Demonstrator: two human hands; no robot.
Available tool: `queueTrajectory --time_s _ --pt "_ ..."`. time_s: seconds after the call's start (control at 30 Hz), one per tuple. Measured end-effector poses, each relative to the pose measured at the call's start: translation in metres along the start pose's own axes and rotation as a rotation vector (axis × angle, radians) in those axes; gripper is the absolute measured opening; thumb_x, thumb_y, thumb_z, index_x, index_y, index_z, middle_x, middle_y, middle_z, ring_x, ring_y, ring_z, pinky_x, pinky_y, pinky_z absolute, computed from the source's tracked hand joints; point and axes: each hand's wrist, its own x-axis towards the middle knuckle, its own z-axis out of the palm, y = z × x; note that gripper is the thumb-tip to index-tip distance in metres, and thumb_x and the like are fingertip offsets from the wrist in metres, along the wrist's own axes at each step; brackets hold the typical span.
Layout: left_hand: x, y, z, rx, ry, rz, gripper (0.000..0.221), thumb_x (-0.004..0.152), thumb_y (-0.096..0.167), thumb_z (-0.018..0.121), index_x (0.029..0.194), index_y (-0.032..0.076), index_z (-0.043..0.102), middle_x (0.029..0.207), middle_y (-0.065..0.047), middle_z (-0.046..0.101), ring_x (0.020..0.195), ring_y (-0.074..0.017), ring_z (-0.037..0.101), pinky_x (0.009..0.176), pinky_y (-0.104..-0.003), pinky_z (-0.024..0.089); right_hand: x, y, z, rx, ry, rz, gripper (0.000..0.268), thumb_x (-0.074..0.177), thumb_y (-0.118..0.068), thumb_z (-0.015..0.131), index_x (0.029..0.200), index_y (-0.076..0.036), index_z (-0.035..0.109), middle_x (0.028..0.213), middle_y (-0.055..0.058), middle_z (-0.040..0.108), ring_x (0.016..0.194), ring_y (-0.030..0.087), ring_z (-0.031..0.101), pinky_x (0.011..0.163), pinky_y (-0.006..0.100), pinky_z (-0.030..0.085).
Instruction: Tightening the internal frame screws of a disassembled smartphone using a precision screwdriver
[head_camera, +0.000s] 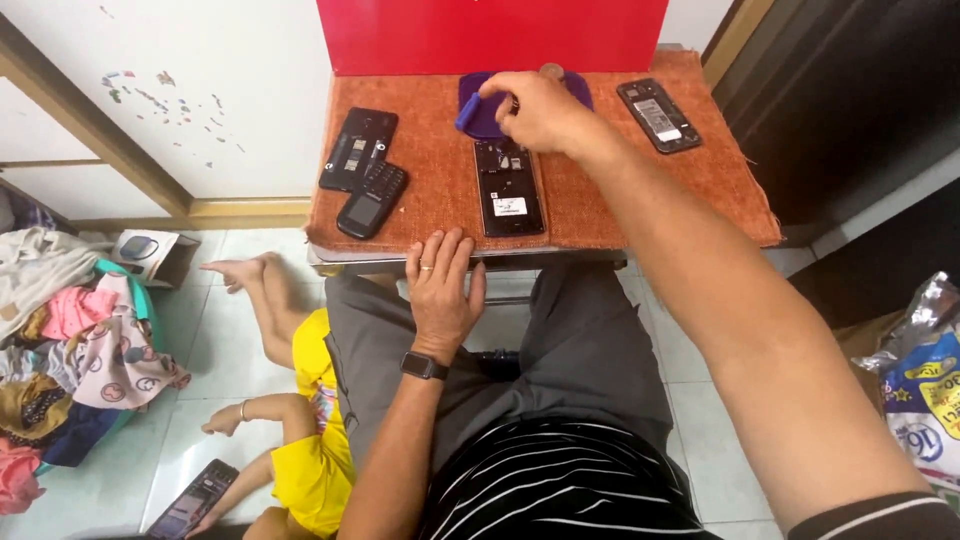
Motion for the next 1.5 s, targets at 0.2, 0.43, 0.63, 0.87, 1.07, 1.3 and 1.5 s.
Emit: queueTrajectory --time_s 0.2,0.43,0.63,0.87,1.07,1.3,1.5 --pt "0.001 0.001 -0.001 -0.004 0.010 0.000 0.031 0.096 0.020 0.069 0.124 0.007 0.069 0.134 -0.009 0.068 0.128 -0.0303 0.060 0.116 -0.049 0.037 0.015 0.017 0.014 -0.105 0.139 -0.152 0.026 0.100 -0.015 0.067 0.125 -0.011 0.069 0.111 0.010 0.068 0.085 0.017 0.060 0.075 0.035 0.053" --pt "0.001 0.001 -0.001 -0.013 0.009 -0.002 0.031 0.095 0.019 0.070 0.124 0.008 0.069 0.134 -0.009 0.068 0.127 -0.0304 0.061 0.117 -0.049 0.036 -0.003 -0.003 0.006 -0.073 0.008 -0.117 0.045 0.102 -0.005 0.047 0.141 -0.022 0.060 0.149 0.009 0.056 0.053 0.006 0.047 0.047 0.022 0.041" --pt "0.001 0.001 -0.001 -0.009 0.008 0.003 0.030 0.095 0.019 0.069 0.124 0.008 0.069 0.134 -0.010 0.068 0.128 -0.0305 0.061 0.116 -0.049 0.036 0.012 0.013 0.017 -0.070 0.142 -0.108 0.018 0.103 -0.017 0.064 0.119 -0.013 0.069 0.116 0.010 0.060 0.072 0.010 0.059 0.069 0.024 0.057" --pt "0.000 0.000 0.001 -0.003 0.013 0.013 0.030 0.096 0.019 0.070 0.123 0.007 0.069 0.134 -0.010 0.068 0.127 -0.0306 0.060 0.116 -0.049 0.036 0.009 0.013 0.011 0.046 0.065 -0.012 0.044 0.105 -0.010 0.047 0.147 -0.022 0.055 0.135 0.013 0.057 0.059 0.004 0.047 0.043 0.017 0.039" --pt "0.000 0.000 0.001 -0.015 0.001 0.001 0.030 0.095 0.020 0.070 0.122 0.007 0.070 0.134 -0.010 0.068 0.128 -0.0305 0.059 0.116 -0.048 0.035 0.011 0.025 0.012 -0.018 0.179 -0.059 0.031 0.101 -0.024 0.065 0.131 -0.018 0.066 0.135 0.019 0.046 0.092 0.016 0.063 0.094 0.032 0.058" --pt "0.000 0.001 -0.001 -0.011 -0.011 -0.002 0.031 0.096 0.020 0.069 0.124 0.007 0.069 0.134 -0.010 0.068 0.129 -0.0305 0.059 0.116 -0.049 0.035 0.011 0.028 0.009 0.040 0.083 -0.117 0.040 0.101 -0.010 0.058 0.138 -0.020 0.063 0.117 0.007 0.059 0.075 0.009 0.054 0.065 0.026 0.048" --pt "0.001 0.000 0.000 -0.014 -0.036 -0.014 0.032 0.095 0.020 0.070 0.124 0.008 0.068 0.136 -0.009 0.067 0.129 -0.0308 0.058 0.117 -0.049 0.034 0.031 0.045 0.014 -0.085 0.233 -0.216 0.023 0.094 -0.018 0.072 0.117 -0.018 0.073 0.117 0.020 0.052 0.058 0.020 0.069 0.077 0.037 0.057"
